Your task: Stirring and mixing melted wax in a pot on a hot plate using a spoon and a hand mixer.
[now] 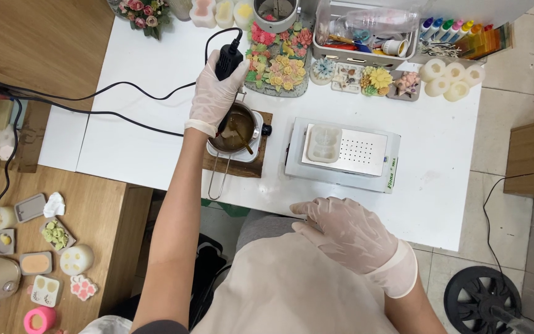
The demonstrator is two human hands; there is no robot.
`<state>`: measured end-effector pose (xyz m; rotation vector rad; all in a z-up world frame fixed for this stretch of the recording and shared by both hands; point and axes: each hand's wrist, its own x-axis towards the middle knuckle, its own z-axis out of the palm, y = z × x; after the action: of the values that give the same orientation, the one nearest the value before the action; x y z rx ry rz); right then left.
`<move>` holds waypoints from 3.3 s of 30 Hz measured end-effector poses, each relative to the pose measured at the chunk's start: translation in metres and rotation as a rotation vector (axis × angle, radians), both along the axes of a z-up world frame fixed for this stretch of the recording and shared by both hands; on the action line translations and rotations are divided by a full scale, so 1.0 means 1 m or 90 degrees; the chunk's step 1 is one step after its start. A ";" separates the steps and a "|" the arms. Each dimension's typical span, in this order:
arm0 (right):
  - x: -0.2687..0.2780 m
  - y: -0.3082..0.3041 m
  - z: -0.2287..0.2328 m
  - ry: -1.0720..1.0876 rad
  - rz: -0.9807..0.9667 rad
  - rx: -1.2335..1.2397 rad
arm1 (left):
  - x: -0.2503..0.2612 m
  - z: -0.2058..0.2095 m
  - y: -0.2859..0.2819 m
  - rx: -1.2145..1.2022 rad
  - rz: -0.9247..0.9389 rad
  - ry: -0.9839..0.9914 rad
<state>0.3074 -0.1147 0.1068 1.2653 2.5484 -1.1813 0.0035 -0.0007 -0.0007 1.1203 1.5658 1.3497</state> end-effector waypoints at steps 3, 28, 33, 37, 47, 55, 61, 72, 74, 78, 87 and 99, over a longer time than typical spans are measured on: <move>-0.001 0.000 0.001 0.009 0.002 0.010 | 0.002 0.004 -0.001 0.006 0.002 0.037; -0.115 0.056 -0.186 0.192 0.012 0.155 | 0.012 0.024 -0.005 -0.031 -0.025 0.103; -0.115 0.050 -0.177 0.195 -0.009 0.120 | 0.011 0.024 -0.002 -0.043 -0.041 0.157; -0.114 0.050 -0.179 0.184 -0.020 0.106 | 0.007 0.009 0.007 -0.066 -0.054 0.203; -0.115 0.052 -0.181 0.190 -0.016 0.147 | 0.015 0.011 0.016 -0.091 -0.181 0.227; -0.116 0.052 -0.179 0.172 -0.017 0.124 | 0.010 0.007 0.022 0.041 -0.260 0.290; -0.116 0.051 -0.181 0.182 -0.018 0.124 | 0.015 0.019 0.016 -0.093 -0.251 0.239; -0.115 0.051 -0.183 0.194 -0.012 0.149 | 0.010 0.010 0.015 -0.155 -0.251 0.264; -0.114 0.052 -0.182 0.193 -0.011 0.151 | 0.009 0.007 0.016 -0.148 -0.254 0.265; -0.114 0.051 -0.180 0.194 -0.009 0.147 | 0.010 0.008 0.014 -0.143 -0.251 0.245; -0.113 0.050 -0.178 0.216 -0.013 0.160 | 0.006 0.008 0.011 -0.123 -0.233 0.164; -0.113 0.050 -0.174 0.181 -0.013 0.138 | 0.003 0.005 0.011 -0.097 -0.201 0.226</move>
<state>0.1942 -0.0647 -0.0672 1.2443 2.9451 -1.1938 0.0065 0.0107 0.0041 1.4969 1.6191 0.8414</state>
